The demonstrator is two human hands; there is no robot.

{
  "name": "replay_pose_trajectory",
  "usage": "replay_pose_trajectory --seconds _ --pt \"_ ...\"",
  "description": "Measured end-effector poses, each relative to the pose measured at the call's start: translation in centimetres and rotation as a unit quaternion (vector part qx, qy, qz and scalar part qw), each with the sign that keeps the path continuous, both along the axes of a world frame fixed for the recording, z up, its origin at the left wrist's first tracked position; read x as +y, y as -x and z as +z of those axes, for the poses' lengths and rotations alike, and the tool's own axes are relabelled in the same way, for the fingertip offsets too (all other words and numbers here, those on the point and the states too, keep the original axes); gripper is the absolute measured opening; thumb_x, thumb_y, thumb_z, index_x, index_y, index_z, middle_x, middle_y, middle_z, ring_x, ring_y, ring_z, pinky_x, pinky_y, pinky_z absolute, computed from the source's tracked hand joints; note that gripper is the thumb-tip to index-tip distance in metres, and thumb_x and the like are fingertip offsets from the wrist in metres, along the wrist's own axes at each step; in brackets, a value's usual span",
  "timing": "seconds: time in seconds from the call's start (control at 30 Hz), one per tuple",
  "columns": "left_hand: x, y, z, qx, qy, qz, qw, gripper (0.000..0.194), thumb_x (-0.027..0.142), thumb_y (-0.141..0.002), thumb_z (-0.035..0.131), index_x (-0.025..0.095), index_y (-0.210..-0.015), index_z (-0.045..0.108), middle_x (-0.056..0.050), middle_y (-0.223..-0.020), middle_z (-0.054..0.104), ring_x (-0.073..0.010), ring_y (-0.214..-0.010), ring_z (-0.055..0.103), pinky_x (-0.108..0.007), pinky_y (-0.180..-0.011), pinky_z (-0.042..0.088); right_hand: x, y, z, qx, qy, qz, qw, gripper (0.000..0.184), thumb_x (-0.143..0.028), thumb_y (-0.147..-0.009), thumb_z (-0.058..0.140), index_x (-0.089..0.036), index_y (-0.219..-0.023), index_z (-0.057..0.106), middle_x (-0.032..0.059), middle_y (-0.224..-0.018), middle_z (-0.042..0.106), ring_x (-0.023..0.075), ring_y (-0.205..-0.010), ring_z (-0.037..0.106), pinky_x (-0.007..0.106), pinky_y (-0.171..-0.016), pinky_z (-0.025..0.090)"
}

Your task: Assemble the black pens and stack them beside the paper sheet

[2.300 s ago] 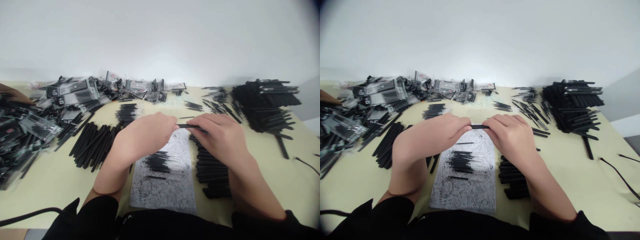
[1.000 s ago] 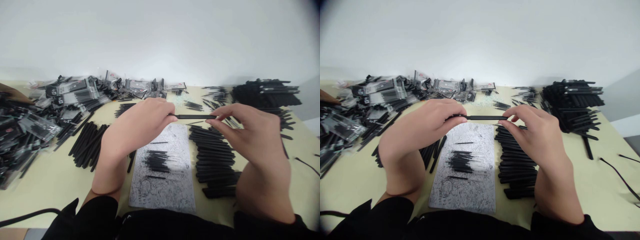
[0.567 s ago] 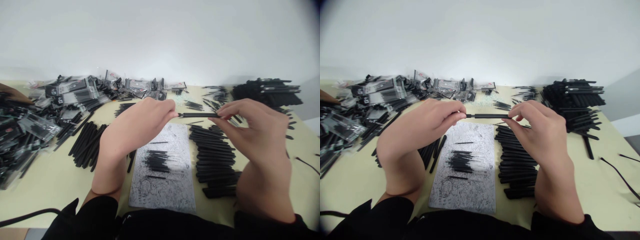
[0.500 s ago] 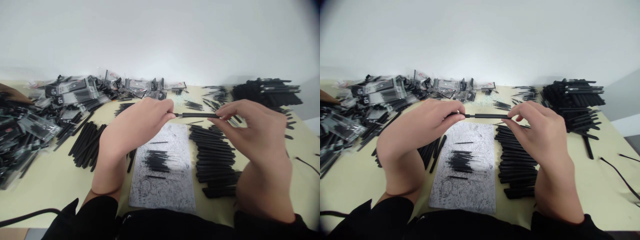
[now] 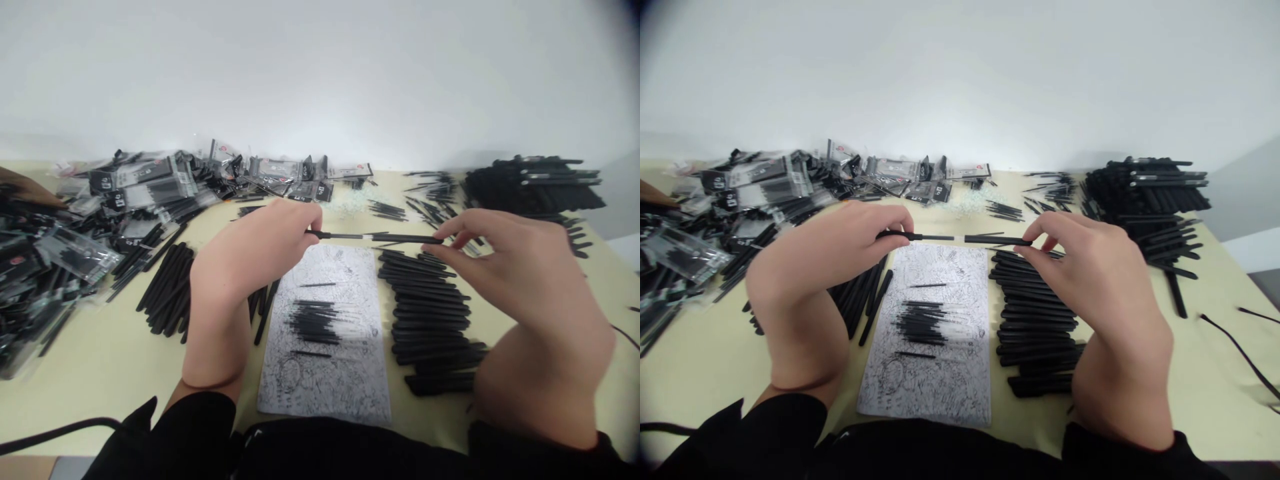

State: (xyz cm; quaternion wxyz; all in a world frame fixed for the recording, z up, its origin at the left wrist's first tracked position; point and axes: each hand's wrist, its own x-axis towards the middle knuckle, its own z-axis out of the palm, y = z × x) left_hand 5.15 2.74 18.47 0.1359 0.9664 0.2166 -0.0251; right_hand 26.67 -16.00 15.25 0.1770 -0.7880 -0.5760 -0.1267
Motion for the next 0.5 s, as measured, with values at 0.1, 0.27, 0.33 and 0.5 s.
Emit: replay_pose_trajectory --seconds 0.1,0.27,0.33,0.5 --pt "0.1 0.0 -0.2 0.011 0.000 0.001 1.000 0.021 0.027 -0.093 0.041 0.019 -0.087 0.059 -0.004 -0.089 0.066 -0.0164 -0.075 0.057 -0.027 -0.064 0.038 -0.2 -0.1 0.1 0.007 0.027 -0.013 1.000 0.012 -0.036 -0.082 0.064 -0.025 -0.079 0.063 -0.0005 -0.071 0.065 0.0146 -0.056 0.057 0.028 -0.051 0.038" --pt "0.4 -0.4 -0.4 0.034 0.012 0.012 0.999 0.019 0.025 -0.091 0.043 0.020 -0.086 0.060 -0.004 -0.089 0.066 -0.0174 -0.078 0.059 -0.028 -0.065 0.039 -0.6 -0.3 0.4 0.013 0.081 -0.049 0.995 0.009 -0.034 -0.077 0.066 -0.027 -0.078 0.062 -0.0028 -0.069 0.065 0.0142 -0.054 0.057 0.026 -0.048 0.036" --pt "0.5 -0.6 -0.7 0.041 0.016 0.009 0.999 0.018 0.024 -0.090 0.043 0.020 -0.086 0.061 -0.004 -0.090 0.066 -0.0175 -0.079 0.059 -0.028 -0.067 0.040 -0.7 -0.3 0.4 0.016 0.099 -0.070 0.993 0.009 -0.032 -0.075 0.068 -0.027 -0.077 0.061 -0.0037 -0.068 0.065 0.0137 -0.054 0.055 0.025 -0.048 0.035" --pt "1.0 -1.5 -1.5 0.072 0.024 0.009 0.997 0.019 0.020 -0.088 0.043 0.019 -0.088 0.062 -0.005 -0.094 0.067 -0.0181 -0.083 0.059 -0.029 -0.069 0.040 -0.6 -0.4 0.4 0.024 0.143 -0.107 0.984 0.008 -0.032 -0.073 0.067 -0.028 -0.077 0.061 -0.0028 -0.070 0.066 0.0158 -0.057 0.055 0.026 -0.049 0.034"
